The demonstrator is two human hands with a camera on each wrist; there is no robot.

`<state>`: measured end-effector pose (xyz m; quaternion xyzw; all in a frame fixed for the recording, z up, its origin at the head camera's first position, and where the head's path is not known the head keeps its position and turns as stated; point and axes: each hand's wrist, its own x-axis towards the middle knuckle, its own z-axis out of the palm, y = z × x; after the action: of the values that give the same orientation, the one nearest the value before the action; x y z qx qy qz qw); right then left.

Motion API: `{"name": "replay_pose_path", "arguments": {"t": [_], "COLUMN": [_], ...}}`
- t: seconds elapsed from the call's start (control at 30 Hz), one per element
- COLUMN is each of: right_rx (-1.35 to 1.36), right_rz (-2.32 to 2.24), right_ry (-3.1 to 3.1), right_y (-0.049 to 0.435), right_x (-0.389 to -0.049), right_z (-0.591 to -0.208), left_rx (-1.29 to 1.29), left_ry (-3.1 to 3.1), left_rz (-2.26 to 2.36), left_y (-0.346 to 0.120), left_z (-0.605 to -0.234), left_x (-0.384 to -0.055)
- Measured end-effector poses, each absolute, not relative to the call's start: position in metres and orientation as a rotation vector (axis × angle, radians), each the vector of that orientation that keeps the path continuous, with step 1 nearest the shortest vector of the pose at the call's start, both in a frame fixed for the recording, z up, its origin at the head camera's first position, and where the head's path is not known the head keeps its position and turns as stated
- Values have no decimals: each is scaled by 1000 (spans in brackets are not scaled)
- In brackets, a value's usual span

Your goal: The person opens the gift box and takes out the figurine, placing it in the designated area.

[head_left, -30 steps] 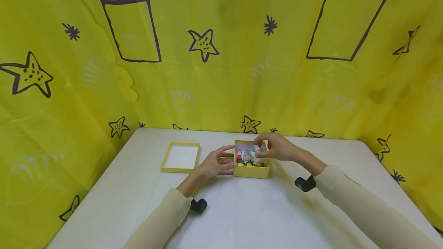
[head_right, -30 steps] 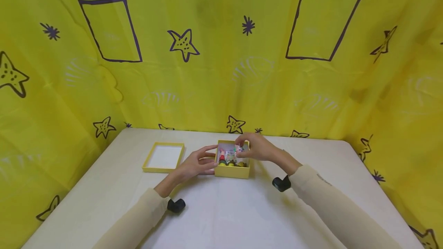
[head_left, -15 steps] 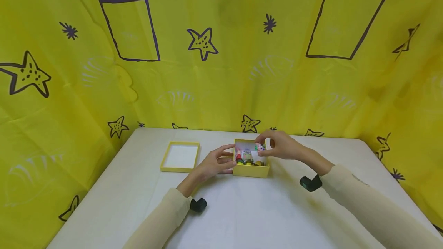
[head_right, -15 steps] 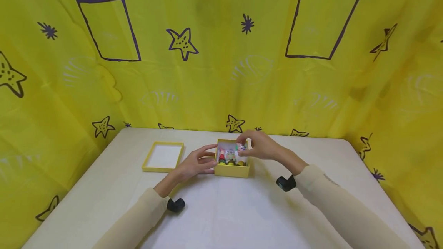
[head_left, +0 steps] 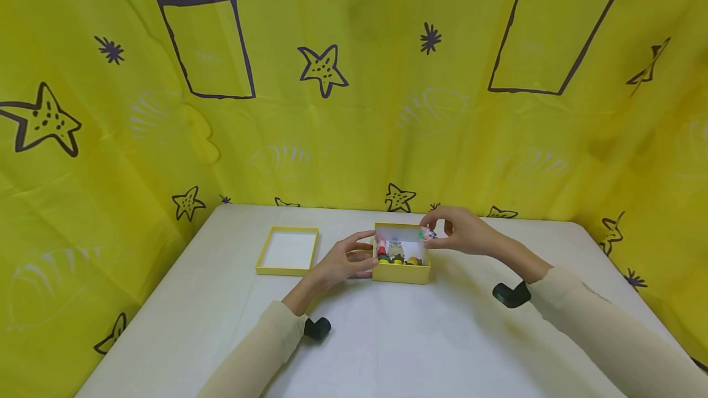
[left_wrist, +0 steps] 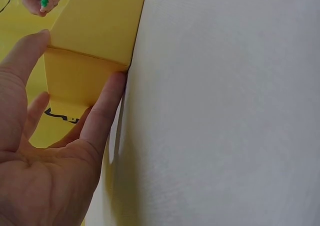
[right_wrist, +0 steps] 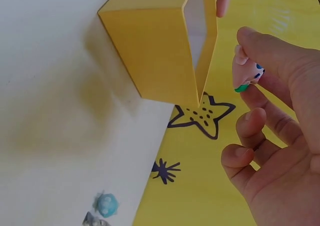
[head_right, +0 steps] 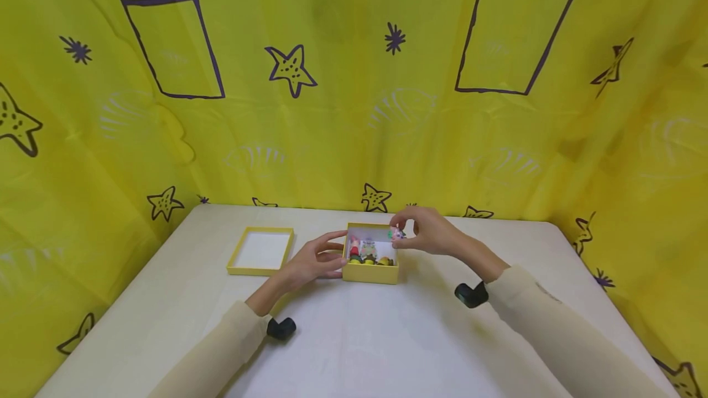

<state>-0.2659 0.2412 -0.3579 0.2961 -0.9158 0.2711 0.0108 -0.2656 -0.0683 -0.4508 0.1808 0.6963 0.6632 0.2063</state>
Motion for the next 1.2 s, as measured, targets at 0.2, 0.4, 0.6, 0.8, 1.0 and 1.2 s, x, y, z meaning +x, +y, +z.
{"name": "replay_pose_path", "arguments": {"t": [0.2,0.4,0.6,0.8,1.0,1.2], "right_rx": [879,837,809,740,698,686], "right_rz": [838,838,858,876,834,822], "right_ry": [-2849,-2839,-2819,-2846,-2828,-2788], "right_y": [254,268,281,296,312,324], "right_x": [-262,-257,-252,-248,-244,-239], "right_z": [-359,-363,-367,-374,-382,-387], "left_rx": [501,511,500,495,498,500], "left_ry": [1960,1965,1968,1969,1957,1961], "left_rz": [1845,1845,1842,1840,1847,1841], "left_y": [-69,-70,-70,-70,-70,-70], "left_z": [-451,-452,-451,-451,-452,-452], "left_x": [-265,-266,-265,-265,-266,-266]}}
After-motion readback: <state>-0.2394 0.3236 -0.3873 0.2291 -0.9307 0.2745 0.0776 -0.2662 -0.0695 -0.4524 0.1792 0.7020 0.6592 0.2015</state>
